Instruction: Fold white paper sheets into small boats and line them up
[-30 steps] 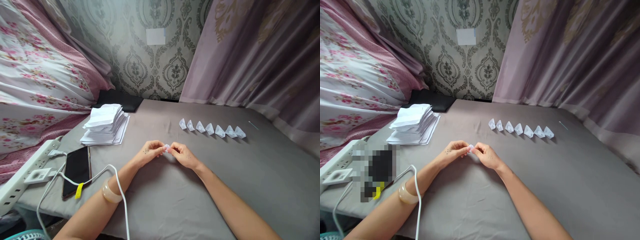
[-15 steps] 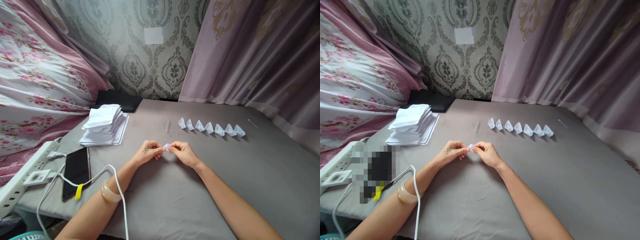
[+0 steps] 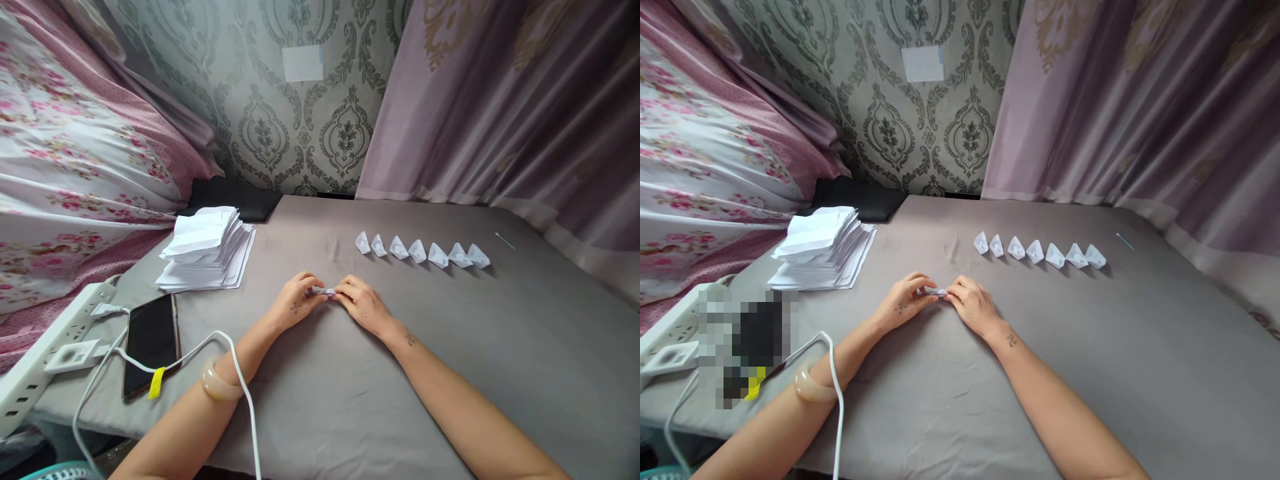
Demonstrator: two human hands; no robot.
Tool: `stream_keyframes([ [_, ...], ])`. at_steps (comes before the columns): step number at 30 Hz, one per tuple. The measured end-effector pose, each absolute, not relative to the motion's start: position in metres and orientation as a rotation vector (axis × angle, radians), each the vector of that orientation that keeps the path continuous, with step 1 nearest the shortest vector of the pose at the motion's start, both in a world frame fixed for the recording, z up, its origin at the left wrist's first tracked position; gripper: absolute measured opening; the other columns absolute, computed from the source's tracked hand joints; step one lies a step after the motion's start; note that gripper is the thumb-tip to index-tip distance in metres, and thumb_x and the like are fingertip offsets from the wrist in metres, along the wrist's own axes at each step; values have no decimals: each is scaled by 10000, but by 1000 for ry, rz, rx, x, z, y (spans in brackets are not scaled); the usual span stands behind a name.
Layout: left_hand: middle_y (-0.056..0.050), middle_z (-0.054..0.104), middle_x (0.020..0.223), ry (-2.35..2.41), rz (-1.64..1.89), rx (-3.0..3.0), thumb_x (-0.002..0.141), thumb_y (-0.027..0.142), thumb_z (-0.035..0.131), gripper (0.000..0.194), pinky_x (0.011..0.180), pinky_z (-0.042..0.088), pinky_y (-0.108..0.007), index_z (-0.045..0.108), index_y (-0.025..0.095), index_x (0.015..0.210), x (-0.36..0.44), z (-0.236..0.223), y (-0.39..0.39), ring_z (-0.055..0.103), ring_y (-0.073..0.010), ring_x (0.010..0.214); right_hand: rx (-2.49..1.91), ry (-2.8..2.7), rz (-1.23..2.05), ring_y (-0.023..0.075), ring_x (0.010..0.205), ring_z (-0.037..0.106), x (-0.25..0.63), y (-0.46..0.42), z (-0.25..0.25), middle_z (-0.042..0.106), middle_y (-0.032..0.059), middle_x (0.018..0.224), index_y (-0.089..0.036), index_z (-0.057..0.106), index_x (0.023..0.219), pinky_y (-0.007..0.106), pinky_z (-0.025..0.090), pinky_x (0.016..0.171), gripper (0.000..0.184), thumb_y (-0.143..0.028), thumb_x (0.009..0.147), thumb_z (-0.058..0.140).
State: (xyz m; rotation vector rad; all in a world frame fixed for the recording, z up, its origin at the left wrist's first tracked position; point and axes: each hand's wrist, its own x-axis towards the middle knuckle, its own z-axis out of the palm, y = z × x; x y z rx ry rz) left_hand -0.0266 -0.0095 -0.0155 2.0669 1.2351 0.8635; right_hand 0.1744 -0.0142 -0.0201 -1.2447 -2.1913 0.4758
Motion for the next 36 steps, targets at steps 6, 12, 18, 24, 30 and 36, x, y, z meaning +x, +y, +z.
stream_keyframes([
  [6,-20,613,864,1277,812,2112,832,262,570,109,651,439,-218,649,196,868,-23,-13,-10,530,-101,661,-1265,-2252,421,149,845,570,174,-17,-20,611,33,931,-236,642,972,250,432,729,148,-278,887,529],
  [12,-6,612,829,1297,824,2124,813,216,583,68,634,429,-209,636,195,850,-23,-15,-9,523,-96,645,-1281,-2165,482,135,813,587,172,-19,-21,616,19,953,-242,606,1010,232,445,698,160,-256,858,559],
  [18,0,605,809,1254,840,2126,811,199,585,68,633,416,-204,635,190,857,-24,-17,-9,507,-89,638,-1254,-2126,471,119,757,587,168,-19,-22,627,15,919,-239,618,981,222,446,692,146,-221,871,524],
  [24,-5,609,792,1226,856,2124,832,231,570,105,638,418,-207,649,195,892,-22,-16,-10,507,-94,641,-1215,-2150,449,125,773,592,166,-18,-23,634,17,897,-242,637,960,223,445,696,139,-229,886,520],
  [30,-17,625,799,1223,855,2136,864,275,528,165,638,413,-215,668,187,866,-19,-15,-8,510,-97,638,-1174,-2127,465,138,802,614,167,-16,-26,649,31,905,-232,658,953,238,460,738,153,-222,886,521],
  [36,-20,625,779,1215,848,2113,846,254,536,155,637,419,-216,673,184,832,-18,-13,-8,526,-103,644,-1160,-2087,485,140,773,619,166,-16,-25,672,38,886,-216,688,922,239,464,692,158,-194,859,544],
])
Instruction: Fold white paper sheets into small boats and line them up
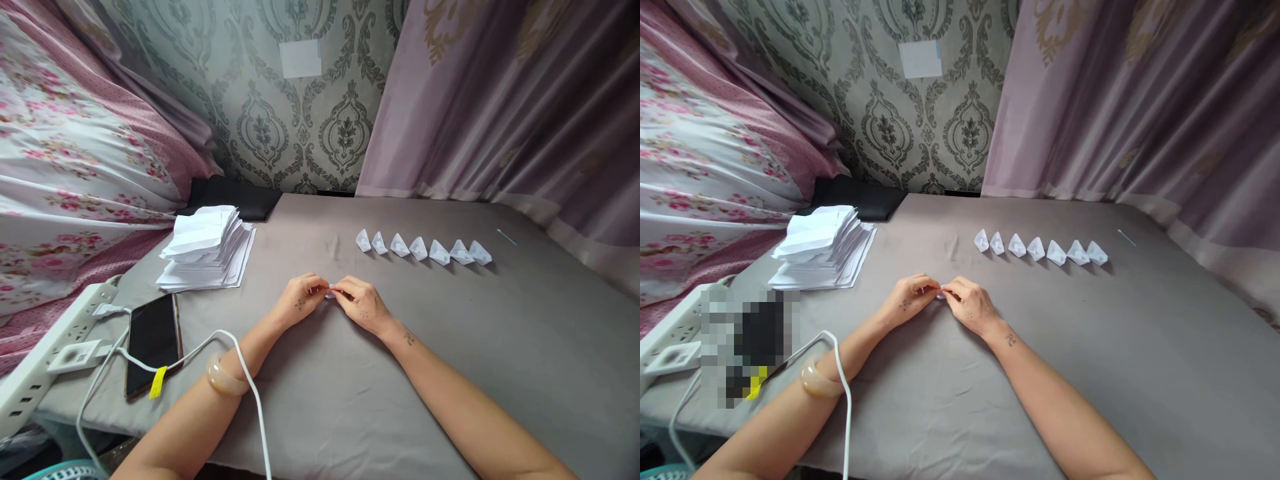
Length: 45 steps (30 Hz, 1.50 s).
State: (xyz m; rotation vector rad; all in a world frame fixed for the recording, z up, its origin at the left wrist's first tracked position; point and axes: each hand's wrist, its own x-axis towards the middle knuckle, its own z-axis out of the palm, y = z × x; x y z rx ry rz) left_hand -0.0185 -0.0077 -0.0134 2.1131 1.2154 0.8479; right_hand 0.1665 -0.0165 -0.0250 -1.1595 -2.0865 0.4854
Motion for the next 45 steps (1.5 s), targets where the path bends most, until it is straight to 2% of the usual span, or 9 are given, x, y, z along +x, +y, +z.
stream_keyframes([
  [9,-1,611,727,1339,901,1957,778,223,544,106,595,419,-205,633,169,760,-20,-12,-8,527,-98,626,-1194,-2040,451,120,670,588,166,-20,-22,669,22,796,-210,677,824,224,434,622,156,-176,839,525],
  [14,18,594,713,1394,931,1849,743,178,508,87,593,429,-203,587,171,779,-24,-16,-7,523,-95,622,-1203,-2049,461,137,708,601,169,-20,-22,663,27,825,-211,636,890,238,454,669,161,-165,848,488],
  [21,7,580,750,1315,922,1954,712,87,451,218,617,425,-201,633,175,793,-30,-18,-6,528,-102,666,-1202,-2229,406,121,713,587,176,-24,-18,645,18,912,-264,625,1048,218,442,677,268,-157,893,434],
  [28,-26,597,832,1331,830,2127,740,66,427,315,642,416,-215,696,191,847,-32,-18,-7,530,-101,651,-1224,-2275,300,126,762,596,181,-24,-19,636,17,925,-265,625,1037,213,428,681,306,-102,868,428],
  [31,-29,590,871,1335,803,2229,759,72,424,315,646,420,-215,681,203,885,-31,-19,-9,533,-101,662,-1279,-2197,269,130,742,595,176,-25,-17,634,23,908,-247,605,1026,216,430,657,276,-107,855,440],
  [34,-39,581,908,1368,737,2396,784,87,417,312,655,424,-224,663,224,919,-28,-18,-14,548,-123,727,-1298,-2113,281,131,755,599,171,-25,-15,626,37,960,-236,595,1016,213,443,643,193,-186,876,472],
  [38,-53,573,913,1400,662,2550,798,120,433,268,656,430,-241,646,226,922,-22,-13,-19,554,-162,818,-1206,-2165,341,126,777,607,170,-21,-17,627,33,988,-259,614,1047,221,462,702,219,-213,910,449],
  [42,-51,580,918,1451,738,2469,837,226,476,164,642,436,-235,637,216,868,-17,-13,-20,562,-153,796,-1153,-2185,402,139,826,617,172,-18,-21,642,42,944,-240,634,1002,236,468,740,231,-174,912,431],
  [45,-43,583,905,1448,776,2383,849,223,471,165,637,440,-224,635,207,853,-16,-16,-16,556,-122,711,-1162,-2161,407,146,812,614,172,-18,-22,646,44,906,-224,635,948,242,465,735,205,-171,900,443],
])
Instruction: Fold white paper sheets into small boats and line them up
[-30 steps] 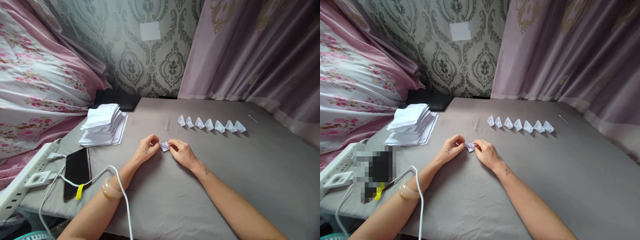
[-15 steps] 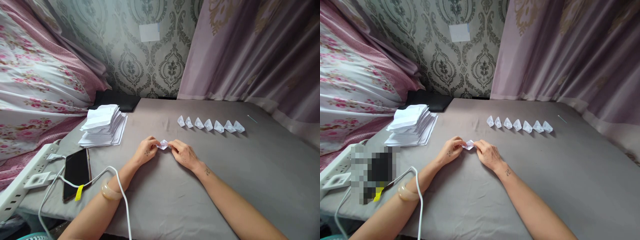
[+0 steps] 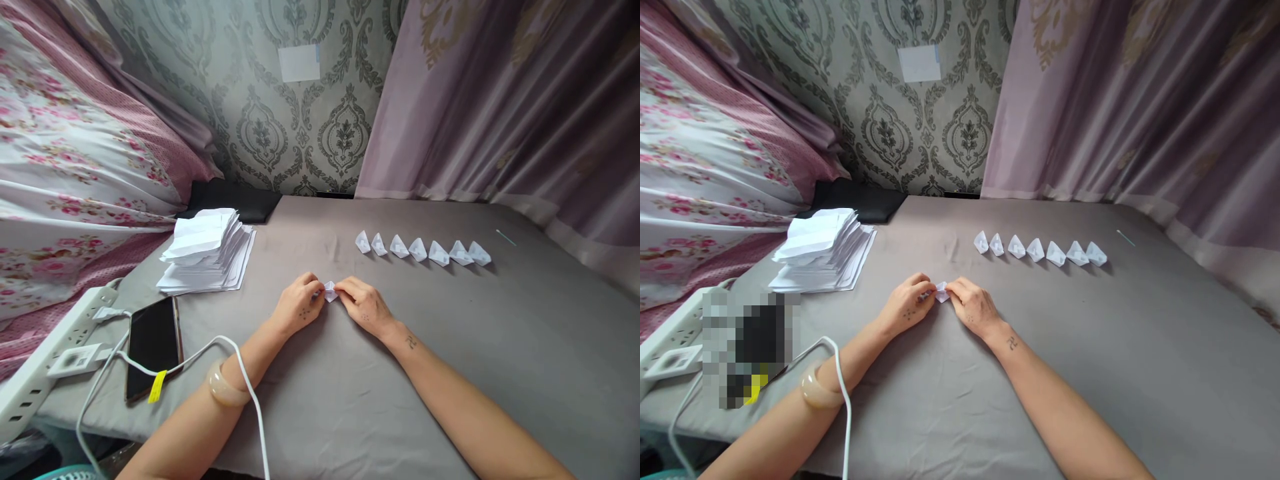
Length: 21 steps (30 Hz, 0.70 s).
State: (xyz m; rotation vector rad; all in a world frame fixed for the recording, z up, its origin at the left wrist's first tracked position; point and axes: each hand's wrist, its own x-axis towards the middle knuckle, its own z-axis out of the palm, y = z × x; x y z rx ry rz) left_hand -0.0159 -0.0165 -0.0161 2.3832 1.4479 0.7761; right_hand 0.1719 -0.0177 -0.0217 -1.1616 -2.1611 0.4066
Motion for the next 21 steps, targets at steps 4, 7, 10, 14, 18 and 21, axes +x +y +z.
stream_keyframes([
  [4,-35,578,869,1440,814,2300,830,208,496,137,646,444,-223,632,193,830,-17,-19,-13,539,-103,645,-1220,-2097,393,142,723,590,174,-18,-20,630,36,820,-202,609,851,238,452,674,156,-135,846,468],
  [7,-31,577,870,1444,826,2264,800,176,503,125,647,446,-223,623,192,830,-18,-20,-13,532,-101,634,-1264,-2050,397,140,664,563,178,-17,-20,602,18,738,-202,583,796,239,440,639,129,-127,809,478],
  [10,-27,574,878,1449,822,2246,770,140,498,165,642,444,-226,619,197,866,-19,-21,-13,524,-101,627,-1278,-2041,416,134,638,546,183,-17,-18,595,8,739,-212,587,824,238,436,633,146,-123,801,473],
  [14,-32,571,910,1418,796,2263,786,125,456,266,649,445,-232,648,221,943,-19,-23,-12,536,-108,652,-1285,-2179,373,122,656,539,187,-18,-15,591,10,833,-252,626,965,223,425,637,269,-101,824,453],
  [18,-32,576,904,1412,759,2284,785,96,421,368,637,437,-233,669,255,1005,-17,-23,-12,550,-115,663,-1298,-2315,316,110,684,542,188,-20,-12,561,8,876,-307,629,1069,203,400,620,354,-96,858,439],
  [21,-30,586,907,1428,738,2254,785,129,452,331,626,438,-229,671,251,1000,-15,-21,-12,559,-118,666,-1317,-2350,286,105,678,535,189,-19,-11,553,7,890,-299,630,1060,206,383,603,330,-106,861,451],
])
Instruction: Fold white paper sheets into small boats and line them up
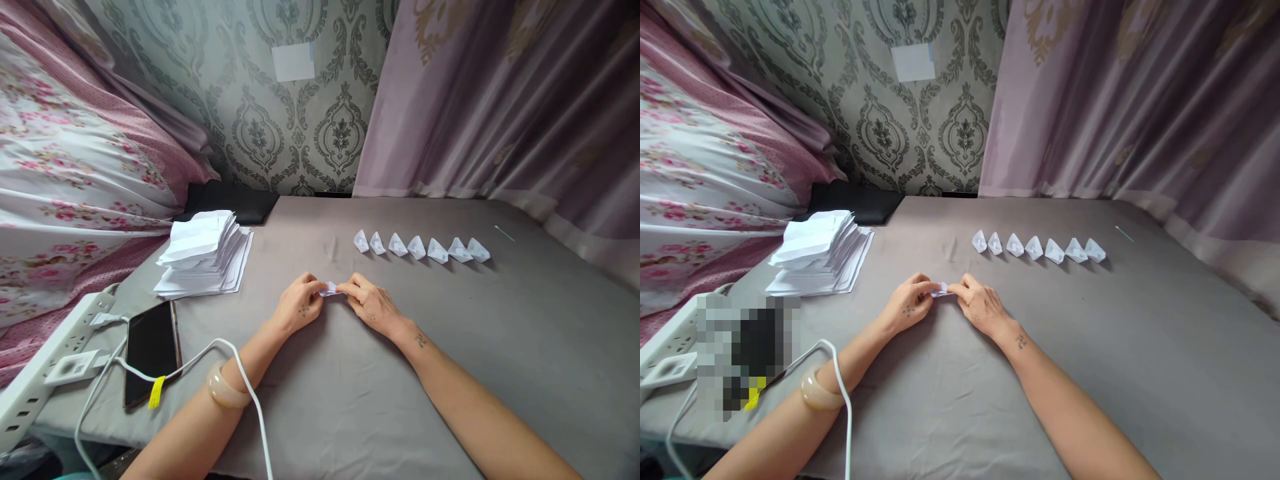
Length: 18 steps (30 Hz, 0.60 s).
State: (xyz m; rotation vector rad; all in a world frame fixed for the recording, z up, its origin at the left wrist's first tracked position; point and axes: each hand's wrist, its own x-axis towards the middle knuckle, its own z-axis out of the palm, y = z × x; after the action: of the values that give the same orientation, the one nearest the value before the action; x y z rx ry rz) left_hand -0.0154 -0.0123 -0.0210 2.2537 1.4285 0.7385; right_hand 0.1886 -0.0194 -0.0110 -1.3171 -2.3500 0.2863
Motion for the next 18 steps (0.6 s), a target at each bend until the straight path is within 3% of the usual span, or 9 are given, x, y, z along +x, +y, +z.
stream_keyframes([
  [5,-27,608,900,1458,686,2240,799,276,539,181,640,446,-235,693,231,884,-14,-16,-11,579,-126,677,-1307,-2379,199,124,729,549,187,-22,-11,584,17,892,-239,636,903,229,386,627,237,-100,839,455],
  [11,-46,640,851,1537,687,2214,853,326,505,242,643,431,-242,713,202,839,-8,-18,-6,583,-130,661,-1354,-2336,132,157,808,574,175,-26,-10,624,48,899,-203,618,756,254,392,670,146,-179,836,497],
  [14,-47,637,853,1550,689,2218,844,282,514,207,644,426,-240,698,189,826,-6,-21,-5,575,-129,659,-1507,-2255,177,152,781,587,169,-24,-8,639,38,862,-212,631,798,248,370,633,175,-272,877,487],
  [18,-40,623,886,1497,678,2272,818,195,517,153,648,421,-230,668,190,834,-6,-23,-6,567,-130,701,-1695,-2152,278,139,763,598,164,-21,-5,655,-1,904,-248,635,895,247,348,614,144,-249,852,498],
])
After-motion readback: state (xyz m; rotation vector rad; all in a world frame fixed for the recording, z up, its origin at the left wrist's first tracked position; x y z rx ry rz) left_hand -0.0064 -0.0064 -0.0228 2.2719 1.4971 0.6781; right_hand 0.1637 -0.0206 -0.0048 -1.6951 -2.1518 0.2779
